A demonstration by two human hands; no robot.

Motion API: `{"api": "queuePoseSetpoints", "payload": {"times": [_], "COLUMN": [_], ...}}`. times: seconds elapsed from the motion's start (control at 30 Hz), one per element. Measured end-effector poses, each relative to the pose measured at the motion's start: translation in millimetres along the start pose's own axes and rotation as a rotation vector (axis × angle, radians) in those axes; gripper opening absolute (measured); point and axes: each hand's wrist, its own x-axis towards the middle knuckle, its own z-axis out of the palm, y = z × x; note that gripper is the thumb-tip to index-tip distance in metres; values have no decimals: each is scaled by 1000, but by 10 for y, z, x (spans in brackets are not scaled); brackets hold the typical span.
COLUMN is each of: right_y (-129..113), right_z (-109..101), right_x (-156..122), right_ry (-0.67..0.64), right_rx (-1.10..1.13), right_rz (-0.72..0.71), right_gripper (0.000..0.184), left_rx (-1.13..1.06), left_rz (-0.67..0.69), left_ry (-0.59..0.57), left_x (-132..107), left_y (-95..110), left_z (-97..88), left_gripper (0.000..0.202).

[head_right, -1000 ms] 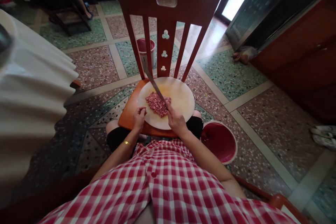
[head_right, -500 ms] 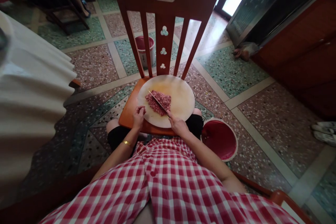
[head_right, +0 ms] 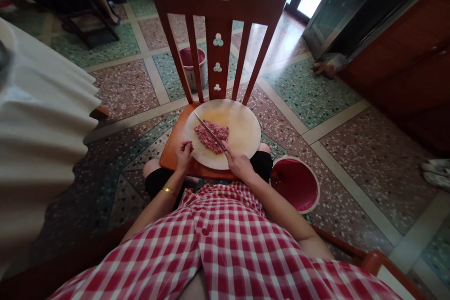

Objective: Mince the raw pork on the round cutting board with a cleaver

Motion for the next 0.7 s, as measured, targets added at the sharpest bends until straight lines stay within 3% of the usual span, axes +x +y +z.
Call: {"api": "queuePoseSetpoints", "payload": {"times": [0.1, 0.3, 0.5, 0.63, 0.7], "right_y": [-36, 72, -4, 120, 136], "right_z": [-38, 61, -43, 66, 39], "right_x": [8, -25, -28, -43, -44], "right_ry": [107, -80, 126, -55, -75], "right_rx": [40, -27, 51, -4, 7], "right_rz": [-91, 55, -90, 54, 81], "right_gripper": [49, 45, 48, 45, 44], "left_rx": [-8, 4, 12, 8, 4], "left_rz": [5, 6, 10, 8, 12], "left_ry": [11, -24, -12, -17, -16], "left_x": [11, 0, -6, 1, 8], "left_y": [-4, 5, 12, 24, 35], "left_z": [7, 44, 46, 43, 31], "left_gripper": [18, 17, 19, 17, 17]}}
